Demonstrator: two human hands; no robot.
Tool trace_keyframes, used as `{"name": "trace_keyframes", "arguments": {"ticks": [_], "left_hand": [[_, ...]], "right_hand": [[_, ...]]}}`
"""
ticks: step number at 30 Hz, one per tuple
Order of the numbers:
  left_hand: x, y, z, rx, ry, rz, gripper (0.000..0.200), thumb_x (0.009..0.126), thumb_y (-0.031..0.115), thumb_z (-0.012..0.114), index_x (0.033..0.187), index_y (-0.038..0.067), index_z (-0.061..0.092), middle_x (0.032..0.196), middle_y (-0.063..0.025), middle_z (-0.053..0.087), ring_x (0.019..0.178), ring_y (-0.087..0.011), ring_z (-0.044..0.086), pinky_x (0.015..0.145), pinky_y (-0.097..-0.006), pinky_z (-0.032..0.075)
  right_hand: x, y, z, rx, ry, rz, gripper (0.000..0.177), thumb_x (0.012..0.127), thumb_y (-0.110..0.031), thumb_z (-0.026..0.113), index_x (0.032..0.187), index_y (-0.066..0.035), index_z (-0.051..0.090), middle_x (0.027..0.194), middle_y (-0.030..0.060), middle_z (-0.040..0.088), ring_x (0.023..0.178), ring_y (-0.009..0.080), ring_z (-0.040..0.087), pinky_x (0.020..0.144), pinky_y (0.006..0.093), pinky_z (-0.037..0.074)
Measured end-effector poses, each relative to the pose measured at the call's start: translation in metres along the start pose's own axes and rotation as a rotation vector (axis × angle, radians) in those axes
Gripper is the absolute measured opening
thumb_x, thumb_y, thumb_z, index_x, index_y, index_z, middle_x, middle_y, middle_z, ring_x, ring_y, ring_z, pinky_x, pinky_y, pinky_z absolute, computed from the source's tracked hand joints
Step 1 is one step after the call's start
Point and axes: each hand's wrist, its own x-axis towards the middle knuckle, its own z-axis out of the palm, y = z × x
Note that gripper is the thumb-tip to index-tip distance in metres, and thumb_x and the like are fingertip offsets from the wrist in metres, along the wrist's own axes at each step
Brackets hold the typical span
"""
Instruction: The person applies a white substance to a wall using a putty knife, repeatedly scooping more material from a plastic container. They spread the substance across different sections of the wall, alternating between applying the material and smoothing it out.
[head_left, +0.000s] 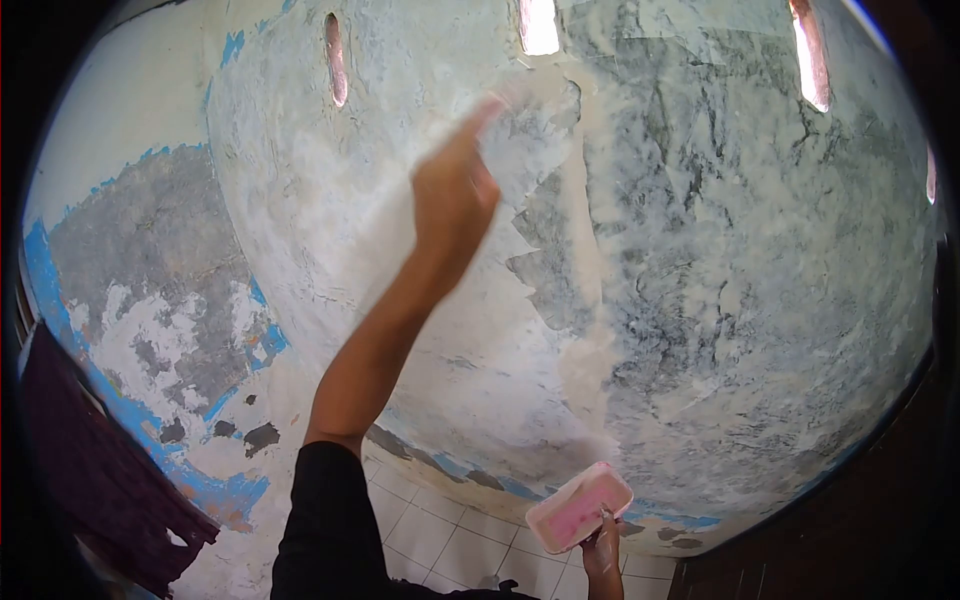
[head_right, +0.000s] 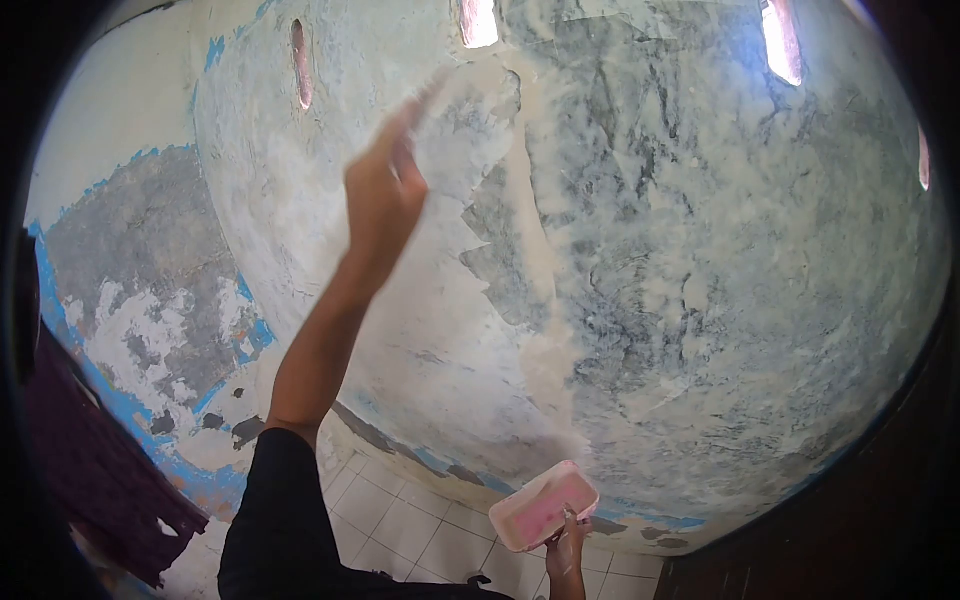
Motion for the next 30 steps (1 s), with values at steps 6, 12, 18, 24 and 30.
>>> {"name": "trace_keyframes", "arguments": {"ticks": [6,12,18,24,30], "left_hand": [[0.011,-0.005,0.037,0.021,-0.091,0.084,0.059,0.076,-0.011,0.054,0.131,0.007,0.062,0.12,-0.0232,0.066,0.099,-0.0333,0.07,0.083,-0.0384,0.057],[-0.043,0.03,0.026,-0.114,-0.398,0.151,0.066,0.073,-0.011,0.057,0.134,0.014,0.062,0.127,-0.0218,0.064,0.115,-0.0392,0.063,0.089,-0.0402,0.057],[-0.02,-0.003,0.02,0.204,-0.091,0.202,0.075,0.075,-0.013,0.055,0.145,0.014,0.051,0.14,-0.0233,0.054,0.124,-0.0413,0.057,0.097,-0.0428,0.053],[-0.085,0.008,0.026,0.105,-0.417,0.262,0.075,0.07,-0.015,0.055,0.139,0.013,0.057,0.134,-0.0215,0.06,0.122,-0.0379,0.059,0.098,-0.0415,0.053],[-0.042,0.001,-0.007,-0.074,-0.223,-0.021,0.06,0.076,-0.015,0.051,0.132,0.007,0.061,0.116,-0.0202,0.07,0.098,-0.0345,0.07,0.086,-0.0374,0.057]], "right_hand": [[0.007,0.013,-0.007,-0.015,0.0,0.007,0.051,0.092,-0.031,0.064,0.133,-0.017,0.038,0.115,0.0054,0.056,0.102,0.0226,0.061,0.079,0.043,0.055],[-0.004,0.008,-0.002,-0.016,0.024,0.01,0.053,0.091,-0.032,0.065,0.134,-0.017,0.037,0.117,0.0068,0.055,0.101,0.0237,0.062,0.078,0.0426,0.055],[0.0,0.003,-0.004,-0.025,-0.072,0.002,0.055,0.092,-0.03,0.064,0.137,-0.016,0.035,0.12,0.0073,0.054,0.104,0.0239,0.061,0.077,0.0419,0.056],[0.015,0.013,-0.017,-0.018,-0.128,0.0,0.059,0.092,-0.029,0.065,0.139,-0.016,0.032,0.122,0.0068,0.051,0.106,0.0231,0.059,0.079,0.0422,0.055],[-0.007,0.004,0.003,-0.026,-0.038,0.015,0.052,0.092,-0.03,0.064,0.133,-0.014,0.037,0.118,0.0088,0.053,0.106,0.0256,0.06,0.082,0.0458,0.055]]}}
